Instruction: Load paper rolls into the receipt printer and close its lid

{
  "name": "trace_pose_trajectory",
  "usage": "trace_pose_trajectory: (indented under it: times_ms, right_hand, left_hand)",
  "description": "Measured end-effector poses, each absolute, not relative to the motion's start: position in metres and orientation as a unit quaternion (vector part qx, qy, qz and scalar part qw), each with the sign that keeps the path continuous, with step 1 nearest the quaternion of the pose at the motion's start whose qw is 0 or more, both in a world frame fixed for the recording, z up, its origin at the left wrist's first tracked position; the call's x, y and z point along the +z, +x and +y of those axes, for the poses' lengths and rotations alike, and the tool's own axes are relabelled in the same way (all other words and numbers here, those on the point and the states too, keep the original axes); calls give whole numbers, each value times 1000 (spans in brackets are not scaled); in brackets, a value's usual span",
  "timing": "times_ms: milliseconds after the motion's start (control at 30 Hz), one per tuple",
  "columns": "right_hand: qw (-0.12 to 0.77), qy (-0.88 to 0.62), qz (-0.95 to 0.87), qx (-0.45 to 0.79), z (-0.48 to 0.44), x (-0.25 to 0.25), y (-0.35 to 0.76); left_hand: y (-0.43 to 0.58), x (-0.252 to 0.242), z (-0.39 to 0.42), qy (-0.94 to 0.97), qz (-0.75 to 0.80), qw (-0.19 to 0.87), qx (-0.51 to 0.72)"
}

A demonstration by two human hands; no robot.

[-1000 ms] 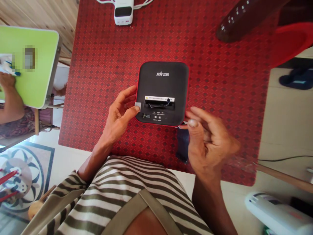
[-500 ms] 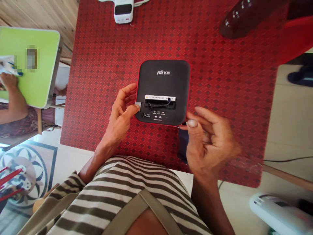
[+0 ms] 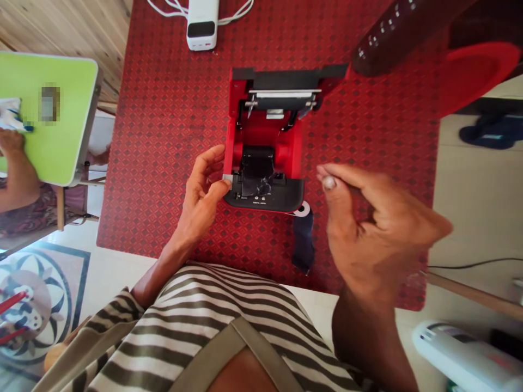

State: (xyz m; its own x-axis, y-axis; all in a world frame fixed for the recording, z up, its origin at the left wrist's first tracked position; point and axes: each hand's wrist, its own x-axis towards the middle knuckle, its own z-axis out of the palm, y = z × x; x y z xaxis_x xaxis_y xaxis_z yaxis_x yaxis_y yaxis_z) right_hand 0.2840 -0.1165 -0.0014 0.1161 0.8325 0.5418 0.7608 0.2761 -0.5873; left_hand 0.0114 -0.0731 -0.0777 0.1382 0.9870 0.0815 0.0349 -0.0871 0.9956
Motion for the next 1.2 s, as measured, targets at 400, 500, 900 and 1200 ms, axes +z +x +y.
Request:
trace_pose_trajectory:
  times_ms: [400,500,900,1200]
  right_hand:
    - [84,-505,-855,86,-4,-12,242]
    - [46,-486,-868,86,-2,-8,241]
    - [166,-476,-840,200,3,6,272]
    - [387,-532,-699,281,-46,39,299]
  left_hand:
    - [11,-72,-81,523,435,546,489]
    - [11,-70,-81,504,431,562,494]
    - [9,-72,-80,502,431,561,498]
    - [8,-71,-79,493,448,557,496]
